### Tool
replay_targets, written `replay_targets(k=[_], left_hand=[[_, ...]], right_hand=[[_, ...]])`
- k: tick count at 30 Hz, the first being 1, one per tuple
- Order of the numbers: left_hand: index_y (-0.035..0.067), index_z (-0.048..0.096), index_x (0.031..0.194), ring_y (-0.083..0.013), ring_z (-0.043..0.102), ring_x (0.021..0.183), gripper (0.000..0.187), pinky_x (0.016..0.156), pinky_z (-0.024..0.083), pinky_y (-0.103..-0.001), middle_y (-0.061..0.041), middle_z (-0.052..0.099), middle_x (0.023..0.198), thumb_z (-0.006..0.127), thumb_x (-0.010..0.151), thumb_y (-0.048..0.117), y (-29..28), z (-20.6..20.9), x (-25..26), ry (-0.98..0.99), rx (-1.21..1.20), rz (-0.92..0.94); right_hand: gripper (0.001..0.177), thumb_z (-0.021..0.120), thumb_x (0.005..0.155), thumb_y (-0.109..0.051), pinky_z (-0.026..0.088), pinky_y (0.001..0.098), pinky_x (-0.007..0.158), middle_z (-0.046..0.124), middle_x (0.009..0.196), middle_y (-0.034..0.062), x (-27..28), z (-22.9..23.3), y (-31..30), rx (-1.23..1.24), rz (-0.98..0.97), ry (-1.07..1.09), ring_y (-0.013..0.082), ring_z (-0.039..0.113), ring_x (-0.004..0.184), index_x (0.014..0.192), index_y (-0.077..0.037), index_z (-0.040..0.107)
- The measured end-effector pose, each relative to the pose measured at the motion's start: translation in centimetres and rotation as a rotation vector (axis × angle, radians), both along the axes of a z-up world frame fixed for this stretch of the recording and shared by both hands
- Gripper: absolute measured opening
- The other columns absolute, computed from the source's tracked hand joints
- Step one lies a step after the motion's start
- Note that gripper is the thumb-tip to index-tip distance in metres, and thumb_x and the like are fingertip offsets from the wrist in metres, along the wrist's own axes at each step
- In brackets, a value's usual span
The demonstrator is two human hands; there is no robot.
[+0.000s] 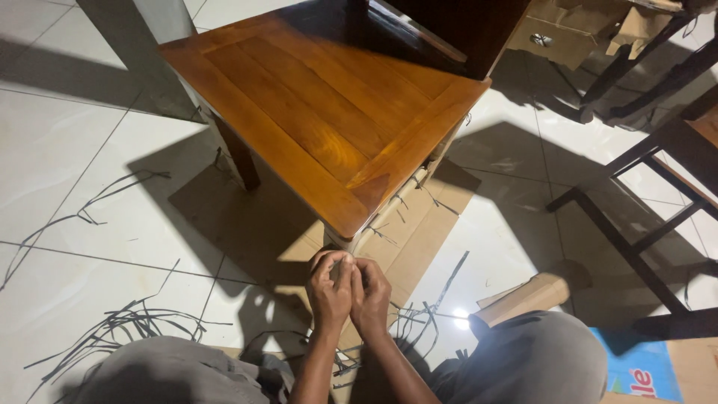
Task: Securing protective wrapping on a wooden chair leg using plastic ties
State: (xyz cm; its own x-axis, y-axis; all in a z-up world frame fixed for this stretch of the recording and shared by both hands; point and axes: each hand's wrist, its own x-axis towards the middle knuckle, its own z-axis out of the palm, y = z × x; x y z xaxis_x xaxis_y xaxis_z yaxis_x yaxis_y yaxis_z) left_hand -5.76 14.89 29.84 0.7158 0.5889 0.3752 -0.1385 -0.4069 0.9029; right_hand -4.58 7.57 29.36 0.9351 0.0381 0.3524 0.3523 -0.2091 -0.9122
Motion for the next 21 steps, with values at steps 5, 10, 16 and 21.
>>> replay_targets(k=[5, 10, 16, 21], left_hand=[[0.013, 0.074, 0.091, -0.0246, 0.065, 0.091, 0.010, 0.078, 0.053, -0.038, -0.007, 0.072, 0.092, 0.068, 0.087, 0.020, 1.0, -0.2, -0.1, 0.164, 0.004, -0.009], [0.010, 0.075, 0.088, -0.0232, 0.064, 0.085, 0.009, 0.080, 0.052, -0.036, -0.006, 0.074, 0.082, 0.071, 0.084, 0.016, 2.3, 0.3, -0.4, 0.124, -0.004, -0.108], [0.006, 0.075, 0.088, -0.0212, 0.063, 0.072, 0.008, 0.069, 0.052, -0.033, -0.006, 0.070, 0.079, 0.074, 0.081, 0.008, 3.3, 0.3, -0.5, 0.054, 0.012, -0.173], [0.011, 0.081, 0.079, -0.0257, 0.075, 0.083, 0.005, 0.081, 0.056, -0.035, -0.008, 0.078, 0.077, 0.082, 0.077, 0.006, 3.5, -0.2, -0.1, -0.055, -0.048, -0.191]], right_hand=[[0.011, 0.061, 0.091, -0.001, 0.051, 0.0284, 0.065, 0.069, 0.088, 0.0075, -0.6, -0.4, -0.1, -0.041, 0.055, -0.033, 0.0162, 0.061, 0.072, 0.099, 0.000, 0.069], [0.008, 0.063, 0.091, -0.002, 0.043, 0.0262, 0.056, 0.065, 0.081, 0.0044, -0.9, 0.1, -0.4, -0.054, 0.072, -0.032, 0.0130, 0.052, 0.062, 0.096, -0.001, 0.070], [0.010, 0.069, 0.090, -0.010, 0.044, 0.0230, 0.053, 0.066, 0.078, 0.0022, 0.1, -1.0, -1.3, -0.093, 0.112, 0.047, 0.0109, 0.053, 0.062, 0.093, -0.005, 0.076], [0.013, 0.071, 0.097, -0.018, 0.051, 0.0329, 0.072, 0.067, 0.081, 0.0092, 2.0, 1.2, -1.9, 0.070, 0.006, 0.130, 0.0161, 0.059, 0.076, 0.093, -0.008, 0.078]])
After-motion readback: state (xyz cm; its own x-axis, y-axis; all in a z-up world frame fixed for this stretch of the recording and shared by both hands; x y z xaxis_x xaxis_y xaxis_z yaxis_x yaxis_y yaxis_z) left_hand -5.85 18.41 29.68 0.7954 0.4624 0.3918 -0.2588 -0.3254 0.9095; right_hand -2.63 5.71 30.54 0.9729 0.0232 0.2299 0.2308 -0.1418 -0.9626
